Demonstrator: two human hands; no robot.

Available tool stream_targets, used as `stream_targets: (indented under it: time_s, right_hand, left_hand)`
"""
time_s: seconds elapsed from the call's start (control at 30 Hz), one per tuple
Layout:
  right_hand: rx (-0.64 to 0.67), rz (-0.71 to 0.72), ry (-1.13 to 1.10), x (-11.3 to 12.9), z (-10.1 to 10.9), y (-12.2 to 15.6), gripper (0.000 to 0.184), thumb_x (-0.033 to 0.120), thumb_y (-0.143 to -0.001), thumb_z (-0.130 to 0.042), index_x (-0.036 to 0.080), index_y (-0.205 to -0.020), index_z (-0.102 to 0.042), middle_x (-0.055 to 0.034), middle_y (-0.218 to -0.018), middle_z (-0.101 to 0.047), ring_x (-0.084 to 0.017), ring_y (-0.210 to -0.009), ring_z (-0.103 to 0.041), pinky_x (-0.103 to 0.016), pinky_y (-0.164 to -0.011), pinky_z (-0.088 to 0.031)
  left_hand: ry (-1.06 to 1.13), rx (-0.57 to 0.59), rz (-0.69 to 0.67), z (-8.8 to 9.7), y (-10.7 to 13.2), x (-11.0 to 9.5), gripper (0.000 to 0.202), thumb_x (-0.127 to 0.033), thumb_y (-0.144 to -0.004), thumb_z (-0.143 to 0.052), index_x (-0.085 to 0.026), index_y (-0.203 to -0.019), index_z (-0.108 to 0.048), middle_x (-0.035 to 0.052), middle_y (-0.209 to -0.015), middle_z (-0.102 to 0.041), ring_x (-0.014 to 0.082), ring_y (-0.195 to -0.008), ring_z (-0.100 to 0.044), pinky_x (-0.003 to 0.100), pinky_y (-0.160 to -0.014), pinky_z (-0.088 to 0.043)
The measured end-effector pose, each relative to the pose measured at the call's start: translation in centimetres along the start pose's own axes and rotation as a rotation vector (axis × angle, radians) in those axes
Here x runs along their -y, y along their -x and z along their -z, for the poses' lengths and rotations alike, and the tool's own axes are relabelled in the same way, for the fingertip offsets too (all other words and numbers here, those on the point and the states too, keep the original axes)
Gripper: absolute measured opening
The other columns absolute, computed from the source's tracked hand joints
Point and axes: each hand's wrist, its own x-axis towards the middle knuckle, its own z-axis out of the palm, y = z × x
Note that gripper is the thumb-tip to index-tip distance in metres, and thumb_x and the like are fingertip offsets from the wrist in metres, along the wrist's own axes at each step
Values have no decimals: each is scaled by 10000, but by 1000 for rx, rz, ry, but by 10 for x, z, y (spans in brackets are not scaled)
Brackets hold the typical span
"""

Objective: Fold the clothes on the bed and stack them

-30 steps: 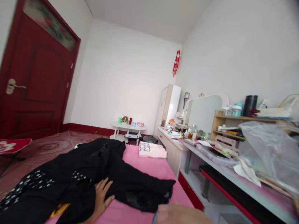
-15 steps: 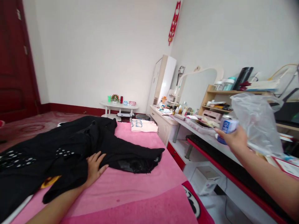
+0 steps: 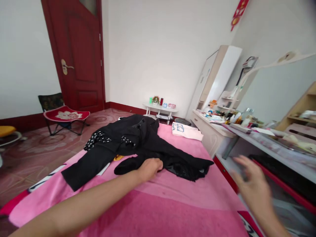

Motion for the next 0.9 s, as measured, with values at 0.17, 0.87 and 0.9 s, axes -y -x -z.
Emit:
stream_targets:
  time_s: [0.17,0.87,0.9]
  right_hand:
    - [472,146,-181,83,-121,20,522,342,-774,-539,181,-1266,-472,-133,-1412,-369,-254,-1309,-344,-420,-1059,-312]
    - [1151,490,-159,144,-100,83,875,14,-532,-449,336,-1345,-423,-48,-1386,-424,-238,-1076,-524,-291,-810,-449]
    - [1149,500,-176,143,-104,88,810,21,-554,-450,328,-1303,-472,-44,-1350,-461,-222,-1034,-541,-270,-775,-450]
  left_hand:
    - [441,242,-190,18,37,-51,160,-55,-803,-443,-185,-803,-536,-27,-718,-551,95,-655,-514,175,-603,-381]
    - [-229,279,-209,27,-84,109,490,-142,-735,-656,-285,-1194,-564,73,-1248,-549,253,-1185,-472,351,-932,-388]
    - [-244,269,-206,26,-91,110,355,-167,-776,-619,-271,-1115,-611,62,-1159,-603,230,-1118,-524,327,-904,-399]
